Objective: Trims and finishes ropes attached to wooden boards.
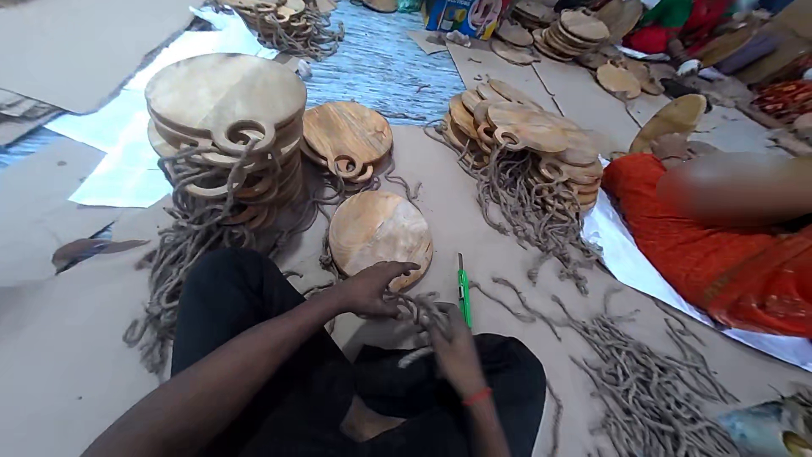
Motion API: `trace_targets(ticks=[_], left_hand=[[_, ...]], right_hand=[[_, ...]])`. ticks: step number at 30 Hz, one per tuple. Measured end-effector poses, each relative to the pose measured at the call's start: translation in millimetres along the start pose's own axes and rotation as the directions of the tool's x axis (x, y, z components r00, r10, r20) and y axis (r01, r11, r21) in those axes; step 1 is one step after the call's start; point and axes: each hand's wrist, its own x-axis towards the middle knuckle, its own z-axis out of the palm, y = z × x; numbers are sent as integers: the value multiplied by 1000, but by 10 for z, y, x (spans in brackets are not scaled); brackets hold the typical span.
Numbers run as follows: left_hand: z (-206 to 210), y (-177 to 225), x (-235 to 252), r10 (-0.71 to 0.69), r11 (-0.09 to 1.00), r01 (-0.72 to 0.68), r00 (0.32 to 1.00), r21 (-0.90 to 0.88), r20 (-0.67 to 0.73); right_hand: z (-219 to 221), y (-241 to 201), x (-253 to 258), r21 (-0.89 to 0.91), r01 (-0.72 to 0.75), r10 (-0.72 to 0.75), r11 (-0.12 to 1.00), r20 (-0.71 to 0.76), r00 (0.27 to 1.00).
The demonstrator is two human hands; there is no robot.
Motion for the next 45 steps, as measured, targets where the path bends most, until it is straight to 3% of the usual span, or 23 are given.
trace_targets(ticks=[3, 5, 7, 9, 13, 16, 19, 22, 24, 25, 27, 28, 30, 31, 33, 34, 36, 38, 40, 43, 45], left_hand=[[120, -19, -68, 115, 993, -116, 991, 12, 69], [104, 5, -98, 78, 993, -85, 993, 82, 83], [52, 7, -59, 142, 963, -142, 990, 229, 15], [63, -17, -6, 244, 887, -224, 970, 403, 4], [138, -65, 4, 187, 804, -226, 974, 550, 128], [92, -102, -4, 157, 797, -193, 981, 572, 113], [102, -231, -39, 279, 791, -275, 957, 547, 77], [151, -340, -92, 424, 788, -362, 906, 498, -13], [138, -352, -94, 361, 801, -311, 933, 511, 2], [108, -322, -89, 228, 831, -218, 973, 512, 44], [-8, -226, -43, -52, 872, 8, 996, 490, 77], [-66, -196, -25, -100, 889, 69, 994, 452, 45], [-121, -148, -18, -121, 959, 131, 991, 251, -55], [-109, -139, -27, -154, 983, 162, 984, 90, -94], [-84, -65, -61, -293, 938, 265, 950, -223, -105], [-92, 17, -77, -385, 883, 339, 919, -325, -87], [-115, 36, -69, -496, 780, 433, 868, -452, -25], [-136, -32, -31, -512, 739, 407, 857, -536, -56], [-146, -105, -2, -487, 747, 345, 866, -569, -115], [-150, -248, -56, -474, 784, 290, 851, -550, -227], [-166, -293, -68, -482, 803, 238, 798, -546, -361]], right_hand=[[360, 17, 130, 114, -53, 47, 992, 53, 997], [439, -25, 114, 252, -49, 58, 967, -25, 998], [443, -63, 90, 362, -59, 104, 930, -107, 989], [412, -92, 59, 503, -168, 235, 848, -71, 969], [321, -159, -62, 735, -466, 388, 492, 294, 873], [519, -357, -318, 782, -598, 300, 174, 537, 789], [706, -780, -547, 833, -551, 293, -35, 536, 792], [662, -1106, -666, 833, -542, 318, -110, 547, 775], [635, -1085, -607, 821, -569, 343, -52, 549, 762], [616, -994, -518, 807, -591, 359, 21, 545, 758], [516, -736, -255, 752, -606, 344, 259, 515, 785], [432, -598, -117, 714, -564, 323, 416, 464, 825], [196, -289, 142, 597, -371, 281, 711, 243, 928], [58, -120, 268, 540, -284, 267, 792, 111, 957], [-169, 229, 538, 384, -166, 248, 908, -172, 953], [-265, 435, 684, 199, -156, 212, 967, -300, 930], [-343, 822, 955, -132, -246, 171, 960, -422, 891], [-259, 914, 1150, -251, -416, 303, 874, -388, 870], [-114, 878, 1251, -327, -497, 373, 804, -373, 850], [61, 795, 1253, -276, -506, 398, 817, -364, 842], [71, 723, 1198, -87, -466, 415, 881, -331, 847]])
